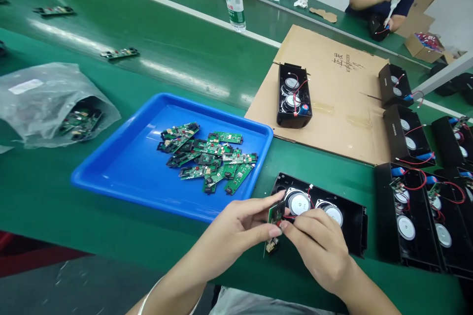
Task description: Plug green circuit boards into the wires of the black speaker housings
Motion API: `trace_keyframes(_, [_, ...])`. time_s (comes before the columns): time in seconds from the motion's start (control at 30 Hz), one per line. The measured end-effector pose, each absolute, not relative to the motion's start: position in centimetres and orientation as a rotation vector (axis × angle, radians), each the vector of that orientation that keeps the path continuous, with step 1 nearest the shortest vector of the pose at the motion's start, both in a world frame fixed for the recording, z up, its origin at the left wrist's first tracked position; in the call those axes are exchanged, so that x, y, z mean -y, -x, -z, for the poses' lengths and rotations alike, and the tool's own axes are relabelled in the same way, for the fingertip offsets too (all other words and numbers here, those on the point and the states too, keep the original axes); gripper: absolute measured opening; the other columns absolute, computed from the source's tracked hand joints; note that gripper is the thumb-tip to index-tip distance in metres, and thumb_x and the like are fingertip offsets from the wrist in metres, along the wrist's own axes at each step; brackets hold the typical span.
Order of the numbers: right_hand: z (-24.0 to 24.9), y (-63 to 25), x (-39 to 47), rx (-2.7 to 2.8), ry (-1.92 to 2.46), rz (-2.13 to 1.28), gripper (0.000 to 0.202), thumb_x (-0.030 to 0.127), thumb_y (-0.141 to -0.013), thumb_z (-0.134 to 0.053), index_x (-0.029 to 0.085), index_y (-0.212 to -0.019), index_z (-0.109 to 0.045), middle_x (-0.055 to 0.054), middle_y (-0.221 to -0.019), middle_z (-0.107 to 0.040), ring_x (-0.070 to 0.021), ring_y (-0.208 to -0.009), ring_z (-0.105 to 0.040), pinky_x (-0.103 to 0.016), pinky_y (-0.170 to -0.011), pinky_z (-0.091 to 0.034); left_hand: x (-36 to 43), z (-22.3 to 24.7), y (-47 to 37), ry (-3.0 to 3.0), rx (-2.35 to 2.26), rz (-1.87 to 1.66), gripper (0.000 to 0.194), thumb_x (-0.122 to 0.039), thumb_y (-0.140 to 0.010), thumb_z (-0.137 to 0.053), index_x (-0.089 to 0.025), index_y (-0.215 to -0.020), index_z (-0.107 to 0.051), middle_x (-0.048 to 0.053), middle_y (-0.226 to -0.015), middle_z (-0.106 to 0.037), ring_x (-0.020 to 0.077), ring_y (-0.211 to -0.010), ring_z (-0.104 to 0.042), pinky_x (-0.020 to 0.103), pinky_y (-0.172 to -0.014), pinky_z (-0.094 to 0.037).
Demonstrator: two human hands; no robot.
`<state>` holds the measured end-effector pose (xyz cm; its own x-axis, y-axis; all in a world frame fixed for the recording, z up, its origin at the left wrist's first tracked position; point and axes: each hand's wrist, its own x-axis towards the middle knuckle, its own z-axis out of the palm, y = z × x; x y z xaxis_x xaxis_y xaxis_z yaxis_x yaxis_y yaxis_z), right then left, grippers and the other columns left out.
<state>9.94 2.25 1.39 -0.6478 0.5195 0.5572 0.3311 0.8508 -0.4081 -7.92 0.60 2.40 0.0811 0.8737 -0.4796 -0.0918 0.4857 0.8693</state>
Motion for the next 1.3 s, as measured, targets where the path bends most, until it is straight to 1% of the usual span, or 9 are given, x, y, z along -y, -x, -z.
trace_keyframes(0.1, [-1.1,-10.0,-2.1,2.286,0.593,-0.398,0.019,0.005,-0.089,-0.049,0.009,-0.102,-0.063,-0.007,-0.076,-0.064,-0.0166,-0.072,-0.054,-0.029,-0.058,-0.049,-0.3,-2.0,7.8,-0.635,-1.202,-0.869,0.051,-0.019,-0.05,-0.077,-0.021,-0.1,-0.073,-0.001,-0.071,-0.072,0.0164,-0.057,-0.061,0.029,-0.056,-0.057])
trace_keyframes(0.3, [-0.1,-10.1,-2.1,2.227,0.57,-0.468,0.021,0.003,-0.089,-0.047,0.006,-0.102,-0.063,-0.008,-0.074,-0.064,-0.0166,-0.069,-0.052,-0.029,-0.056,-0.046,-0.1,-1.4,7.1,-0.443,-1.1,-0.923,0.035,-0.009,-0.042,-0.079,-0.016,-0.075,-0.071,0.0,-0.063,-0.072,0.0163,-0.054,-0.063,0.026,-0.049,-0.056])
trace_keyframes(0.47, [0.4,-9.4,-2.3,2.185,0.568,-0.433,0.018,0.006,-0.091,-0.047,0.007,-0.097,-0.064,-0.006,-0.069,-0.063,-0.0151,-0.066,-0.05,-0.029,-0.056,-0.044,-0.2,-1.4,7.0,-0.446,-1.119,-0.959,0.033,-0.006,-0.042,-0.079,-0.016,-0.073,-0.071,-0.001,-0.063,-0.071,0.014,-0.054,-0.061,0.022,-0.044,-0.053])
trace_keyframes(0.57, [-0.5,-9.3,-2.6,2.239,0.596,-0.413,0.017,0.009,-0.092,-0.047,0.009,-0.091,-0.064,-0.006,-0.072,-0.065,-0.0154,-0.068,-0.052,-0.031,-0.063,-0.047,-0.1,-1.1,7.2,-0.455,-1.101,-0.968,0.035,-0.006,-0.044,-0.08,-0.018,-0.075,-0.073,-0.001,-0.066,-0.072,0.0134,-0.057,-0.063,0.02,-0.047,-0.054])
trace_keyframes(0.7, [-2.7,-11.8,-3.5,2.293,0.762,-0.486,0.017,0.014,-0.094,-0.045,0.013,-0.099,-0.061,-0.008,-0.091,-0.067,-0.0159,-0.081,-0.057,-0.03,-0.072,-0.05,0.6,-0.4,7.6,-0.491,-1.101,-0.944,0.038,-0.014,-0.044,-0.085,-0.019,-0.079,-0.072,0.001,-0.072,-0.074,0.0182,-0.066,-0.068,0.022,-0.053,-0.055])
trace_keyframes(0.83, [-3.5,-16.9,-3.7,2.475,1.085,-0.664,0.03,0.006,-0.093,-0.036,0.019,-0.103,-0.061,-0.006,-0.094,-0.064,-0.0152,-0.083,-0.058,-0.027,-0.069,-0.051,1.6,0.1,7.9,-0.497,-1.114,-0.88,0.04,-0.036,-0.055,-0.084,-0.021,-0.087,-0.065,0.005,-0.079,-0.075,0.0236,-0.073,-0.07,0.027,-0.057,-0.057])
trace_keyframes(1.0, [-2.0,-20.2,-2.8,2.745,1.127,-0.608,0.043,-0.002,-0.087,-0.033,0.023,-0.094,-0.068,-0.007,-0.104,-0.062,-0.0172,-0.081,-0.06,-0.03,-0.065,-0.051,1.9,0.0,6.8,-0.616,-1.1,-0.738,0.038,-0.038,-0.067,-0.074,-0.024,-0.097,-0.055,0.003,-0.082,-0.074,0.0154,-0.058,-0.065,0.026,-0.055,-0.055])
trace_keyframes(1.17, [-1.1,-19.1,-3.2,2.572,0.97,-0.635,0.033,0.007,-0.092,-0.039,0.016,-0.084,-0.07,-0.01,-0.097,-0.066,-0.0179,-0.08,-0.061,-0.028,-0.064,-0.05,2.0,0.1,4.7,-0.76,-1.285,-0.754,0.032,-0.037,-0.067,-0.07,-0.024,-0.092,-0.056,0.001,-0.079,-0.07,0.0176,-0.063,-0.066,0.026,-0.055,-0.054])
trace_keyframes(1.3, [-0.5,-17.6,-3.7,2.24,0.936,-0.907,0.023,0.017,-0.093,-0.048,0.014,-0.085,-0.07,-0.005,-0.073,-0.067,-0.013,-0.067,-0.06,-0.023,-0.061,-0.049,1.7,0.5,3.7,-0.969,-1.42,-0.77,0.031,-0.04,-0.069,-0.066,-0.024,-0.094,-0.059,-0.003,-0.064,-0.066,0.016,-0.052,-0.064,0.024,-0.048,-0.051])
